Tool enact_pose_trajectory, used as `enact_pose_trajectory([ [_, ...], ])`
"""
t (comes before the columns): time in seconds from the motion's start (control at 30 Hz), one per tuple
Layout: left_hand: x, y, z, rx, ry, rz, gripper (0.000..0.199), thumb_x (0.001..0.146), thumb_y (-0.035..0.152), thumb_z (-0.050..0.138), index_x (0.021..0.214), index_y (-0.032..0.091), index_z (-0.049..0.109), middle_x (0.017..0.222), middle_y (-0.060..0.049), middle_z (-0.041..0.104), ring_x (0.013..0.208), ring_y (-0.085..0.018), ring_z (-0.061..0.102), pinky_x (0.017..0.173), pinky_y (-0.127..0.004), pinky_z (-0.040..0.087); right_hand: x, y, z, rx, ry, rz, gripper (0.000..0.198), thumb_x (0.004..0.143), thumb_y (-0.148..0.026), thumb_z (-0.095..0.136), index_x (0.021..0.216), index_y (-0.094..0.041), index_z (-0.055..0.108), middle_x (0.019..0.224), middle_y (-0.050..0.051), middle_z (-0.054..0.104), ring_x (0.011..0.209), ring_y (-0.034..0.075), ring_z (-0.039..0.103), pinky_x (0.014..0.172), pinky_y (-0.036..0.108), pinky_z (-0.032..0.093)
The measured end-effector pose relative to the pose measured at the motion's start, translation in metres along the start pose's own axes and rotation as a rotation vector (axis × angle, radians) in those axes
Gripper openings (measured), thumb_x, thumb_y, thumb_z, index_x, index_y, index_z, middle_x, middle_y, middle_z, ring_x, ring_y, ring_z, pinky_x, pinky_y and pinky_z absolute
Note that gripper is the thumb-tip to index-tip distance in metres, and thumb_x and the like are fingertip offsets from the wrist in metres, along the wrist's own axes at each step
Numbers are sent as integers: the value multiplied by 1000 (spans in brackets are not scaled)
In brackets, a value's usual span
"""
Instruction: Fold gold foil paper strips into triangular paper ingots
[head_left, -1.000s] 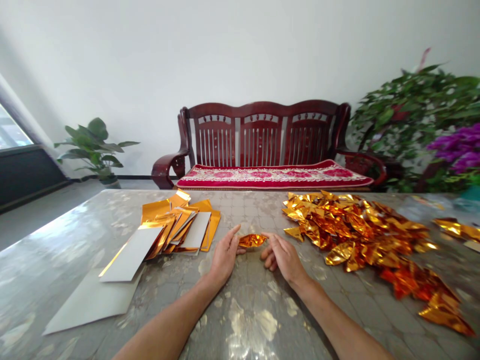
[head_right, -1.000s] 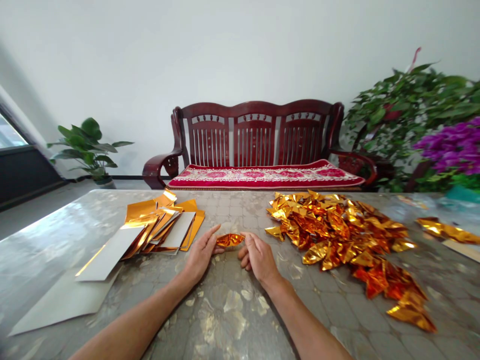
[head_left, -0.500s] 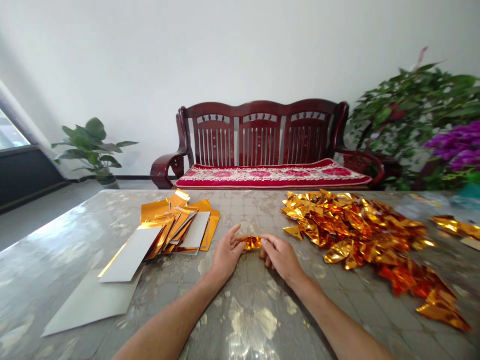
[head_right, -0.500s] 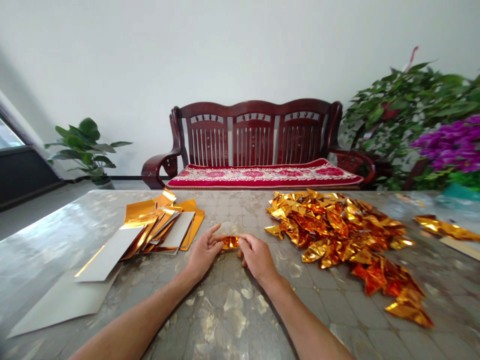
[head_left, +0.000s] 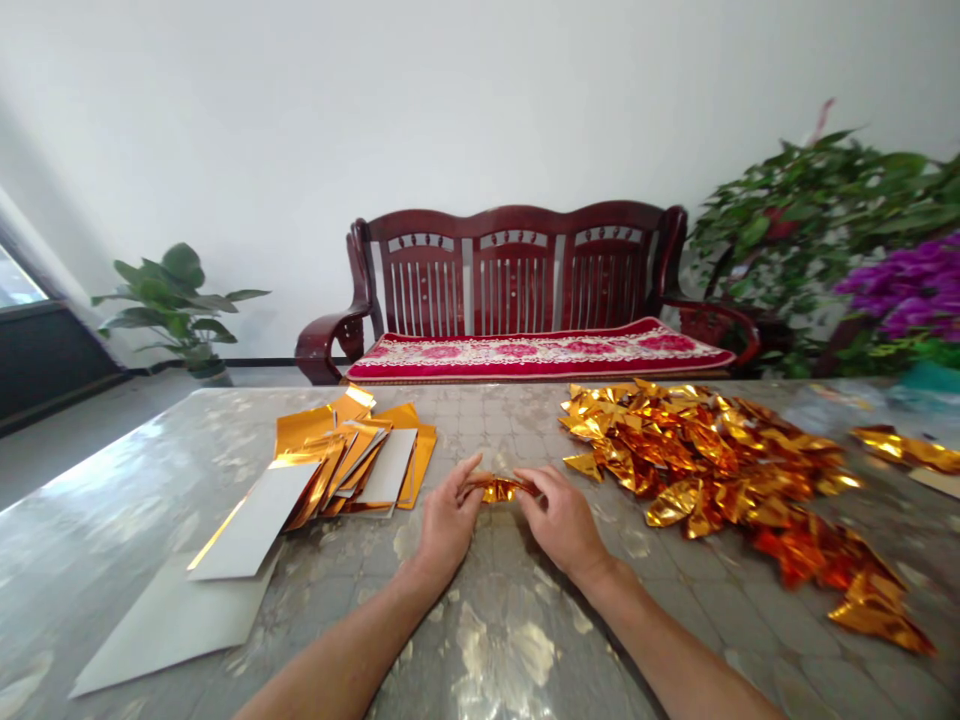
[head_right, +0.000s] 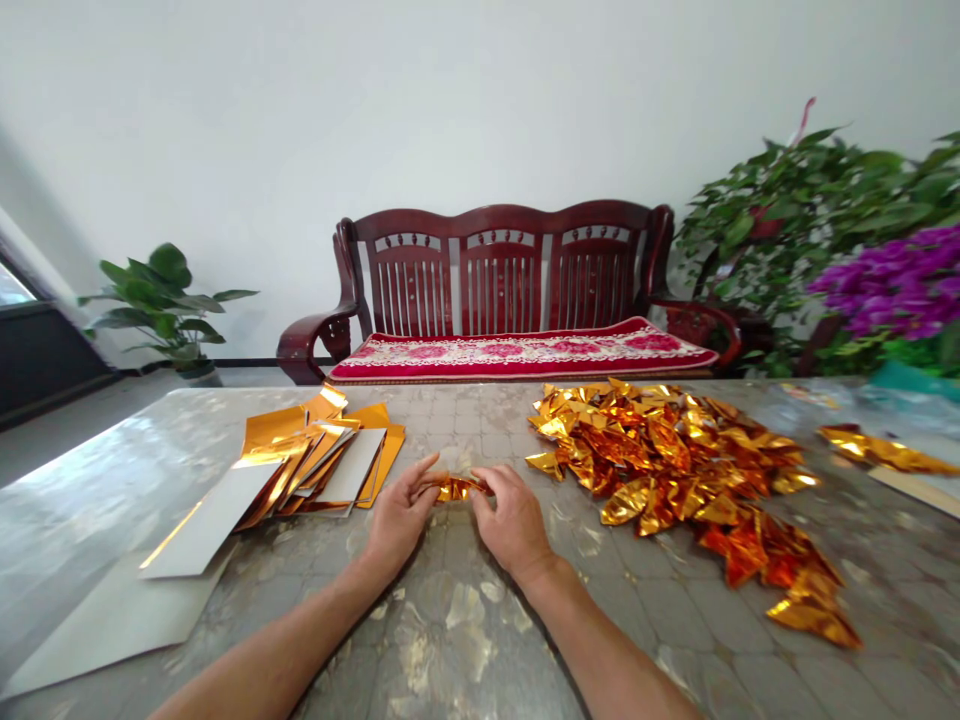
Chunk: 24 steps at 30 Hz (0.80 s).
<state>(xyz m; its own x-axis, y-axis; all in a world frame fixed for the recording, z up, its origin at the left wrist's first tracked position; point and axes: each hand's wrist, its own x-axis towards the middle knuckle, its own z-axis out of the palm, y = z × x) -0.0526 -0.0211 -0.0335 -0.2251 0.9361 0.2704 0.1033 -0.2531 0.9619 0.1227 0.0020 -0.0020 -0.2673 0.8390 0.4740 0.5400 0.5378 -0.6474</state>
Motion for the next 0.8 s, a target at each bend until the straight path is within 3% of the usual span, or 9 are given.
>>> enact_pose_trajectory([
  [0.3, -6, 16, 1, 81, -4, 10, 39, 81, 14, 64, 118, 24, 70, 106, -5, 77, 98, -21, 73, 94, -35, 57, -1, -3, 4, 108, -95, 75, 35, 88, -20, 48, 114, -23, 71, 113, 6, 74, 106, 23, 69, 95, 37, 50],
  [0.53, -6, 17, 1, 62, -12, -1, 39, 77, 14, 69, 116, 23, 72, 103, -5, 77, 96, -23, 73, 92, -37, 57, -1, -9, 10, 140, -109, 152, 35, 86, -27, 52, 116, -20, 70, 80, 3, 74, 71, 20, 66, 68, 30, 49],
  [0.8, -11, 31, 7, 68, -8, -16, 40, 74, 11, 70, 112, 23, 74, 103, -5, 78, 95, -22, 73, 90, -33, 56, -1, -14, 16, 227, -55, 118, 38, 80, -19, 52, 114, -19, 68, 59, -4, 57, 55, 14, 53, 56, 25, 40],
])
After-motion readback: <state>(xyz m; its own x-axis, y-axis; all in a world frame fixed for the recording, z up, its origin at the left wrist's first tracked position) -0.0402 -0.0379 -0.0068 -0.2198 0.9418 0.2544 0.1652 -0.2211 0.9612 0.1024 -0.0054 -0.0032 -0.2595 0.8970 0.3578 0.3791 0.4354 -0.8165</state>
